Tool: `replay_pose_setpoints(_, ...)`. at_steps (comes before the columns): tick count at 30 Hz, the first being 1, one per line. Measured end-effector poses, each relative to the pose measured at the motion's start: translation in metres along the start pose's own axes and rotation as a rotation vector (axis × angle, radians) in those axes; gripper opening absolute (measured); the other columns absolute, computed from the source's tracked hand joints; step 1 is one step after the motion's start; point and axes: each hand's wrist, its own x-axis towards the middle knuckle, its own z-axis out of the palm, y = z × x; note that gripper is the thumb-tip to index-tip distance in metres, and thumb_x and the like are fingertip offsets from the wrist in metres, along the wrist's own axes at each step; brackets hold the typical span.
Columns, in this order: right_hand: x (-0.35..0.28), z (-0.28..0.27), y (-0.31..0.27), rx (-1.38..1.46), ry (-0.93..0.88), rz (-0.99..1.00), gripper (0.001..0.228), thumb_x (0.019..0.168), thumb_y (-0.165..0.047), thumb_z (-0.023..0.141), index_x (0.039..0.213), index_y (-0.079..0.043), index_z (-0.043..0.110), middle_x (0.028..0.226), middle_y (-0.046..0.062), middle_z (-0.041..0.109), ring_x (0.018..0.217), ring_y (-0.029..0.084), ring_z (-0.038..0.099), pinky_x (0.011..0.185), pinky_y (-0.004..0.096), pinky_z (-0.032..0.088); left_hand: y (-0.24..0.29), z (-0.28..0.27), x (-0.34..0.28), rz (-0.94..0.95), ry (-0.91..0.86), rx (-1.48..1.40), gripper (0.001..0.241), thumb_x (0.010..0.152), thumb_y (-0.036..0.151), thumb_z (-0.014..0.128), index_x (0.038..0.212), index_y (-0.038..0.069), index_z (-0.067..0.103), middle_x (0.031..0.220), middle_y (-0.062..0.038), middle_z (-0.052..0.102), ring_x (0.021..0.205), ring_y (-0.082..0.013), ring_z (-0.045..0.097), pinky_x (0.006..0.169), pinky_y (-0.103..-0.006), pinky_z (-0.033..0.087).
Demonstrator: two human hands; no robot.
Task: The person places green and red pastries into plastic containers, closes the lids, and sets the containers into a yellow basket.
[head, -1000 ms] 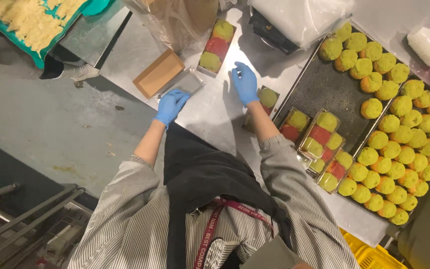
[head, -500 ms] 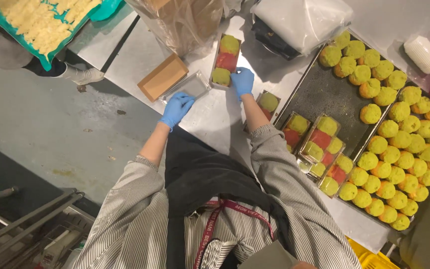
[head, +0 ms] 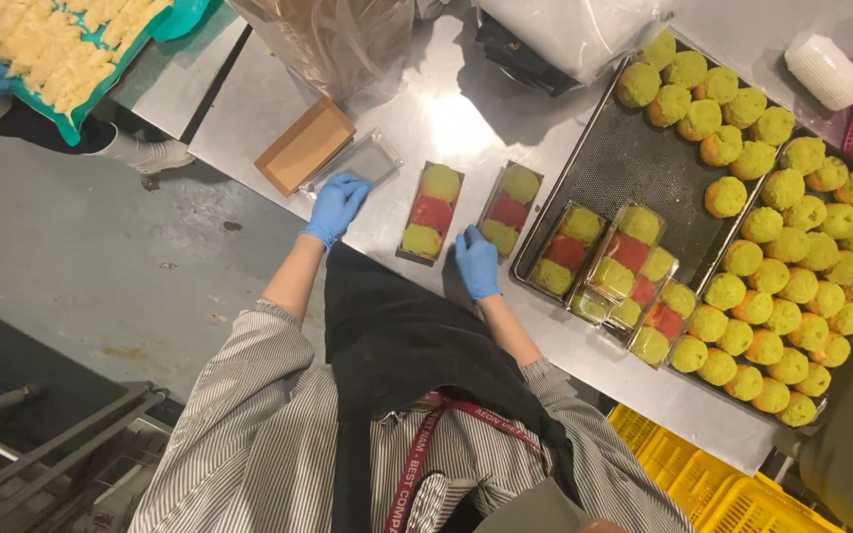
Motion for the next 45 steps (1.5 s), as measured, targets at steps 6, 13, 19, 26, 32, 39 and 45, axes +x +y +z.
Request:
replay_pose_setpoints(6, 0.024, -0.036, 0.001, -0.005, 0.148, -0.113, 0.043, 0.097, -0.028, 0.062, 0.127, 0.002, 0.066, 0.098, 0.025, 0.074, 0.087, 0.041, 0.073, 0.078, 0.047, 0.057, 0.007, -0.004, 0.0, -0.044, -0.009, -0.021, 0.024, 0.101, 0.024, 0.063, 0.103, 0.003, 0.076, 0.101, -0.015, 0.069, 0.1, -0.0355, 0.062, 0.091, -0.0434, 0.05)
replay_pose_setpoints(13, 0.027, -0.025, 0.0, 0.057, 0.125, -0.099, 0.045, 0.098, -0.022, 0.062, 0.136, 0.002, 0.06, 0.113, 0.021, 0.075, 0.102, 0.035, 0.074, 0.089, 0.042, 0.056, -0.005, 0.005, -0.003, -0.058, -0.015, -0.021, 0.024, 0.106, 0.024, 0.059, 0.11, 0.004, 0.072, 0.109, -0.017, 0.068, 0.102, -0.0374, 0.063, 0.093, -0.0446, 0.051)
replay_pose_setpoints(19, 0.009, -0.014, 0.004, 0.156, 0.136, -0.152, 0.045, 0.097, -0.017, 0.062, 0.137, 0.004, 0.058, 0.12, 0.021, 0.073, 0.107, 0.029, 0.074, 0.095, 0.038, 0.056, -0.001, 0.012, -0.004, 0.143, -0.062, 0.275, 0.032, 0.097, 0.012, 0.061, 0.129, 0.01, 0.06, 0.108, -0.018, 0.063, 0.1, -0.0381, 0.063, 0.086, -0.0469, 0.051)
replay_pose_setpoints(26, 0.009, -0.007, 0.011, 0.188, 0.153, -0.138, 0.043, 0.096, -0.014, 0.063, 0.136, 0.003, 0.06, 0.119, 0.02, 0.074, 0.103, 0.027, 0.075, 0.092, 0.036, 0.057, 0.016, 0.009, -0.004, 0.253, 0.024, 0.47, 0.04, 0.086, 0.002, 0.057, 0.124, 0.012, 0.065, 0.098, -0.017, 0.057, 0.095, -0.0367, 0.058, 0.085, -0.0454, 0.049)
replay_pose_setpoints(32, 0.011, -0.008, 0.013, 0.201, 0.162, -0.128, 0.043, 0.097, -0.015, 0.063, 0.135, 0.003, 0.061, 0.117, 0.018, 0.075, 0.101, 0.025, 0.075, 0.091, 0.035, 0.057, 0.015, 0.006, 0.008, 0.266, 0.026, 0.677, 0.016, 0.091, 0.01, 0.059, 0.107, 0.012, 0.062, 0.095, -0.013, 0.058, 0.091, -0.0329, 0.057, 0.084, -0.0466, 0.044)
replay_pose_setpoints(39, 0.012, -0.051, -0.045, 0.228, 0.113, -0.133, 0.045, 0.097, -0.018, 0.066, 0.138, 0.0, 0.062, 0.117, 0.014, 0.074, 0.088, 0.02, 0.069, 0.079, 0.033, 0.056, 0.093, -0.037, 0.019, 0.244, 0.509, 0.242, 0.014, 0.086, 0.001, 0.055, 0.097, 0.009, 0.05, 0.087, -0.012, 0.051, 0.081, -0.0298, 0.052, 0.076, -0.0426, 0.041)
replay_pose_setpoints(45, 0.004, -0.082, -0.084, 0.692, -0.364, -0.116, 0.042, 0.101, -0.017, 0.06, 0.142, -0.005, 0.061, 0.112, 0.001, 0.073, 0.079, 0.009, 0.064, 0.07, 0.025, 0.054, 0.099, 0.044, 0.004, -0.239, 0.044, -1.201, 0.018, 0.087, -0.01, 0.038, 0.09, 0.007, 0.043, 0.079, -0.006, 0.044, 0.07, -0.0171, 0.043, 0.064, -0.0347, 0.038)
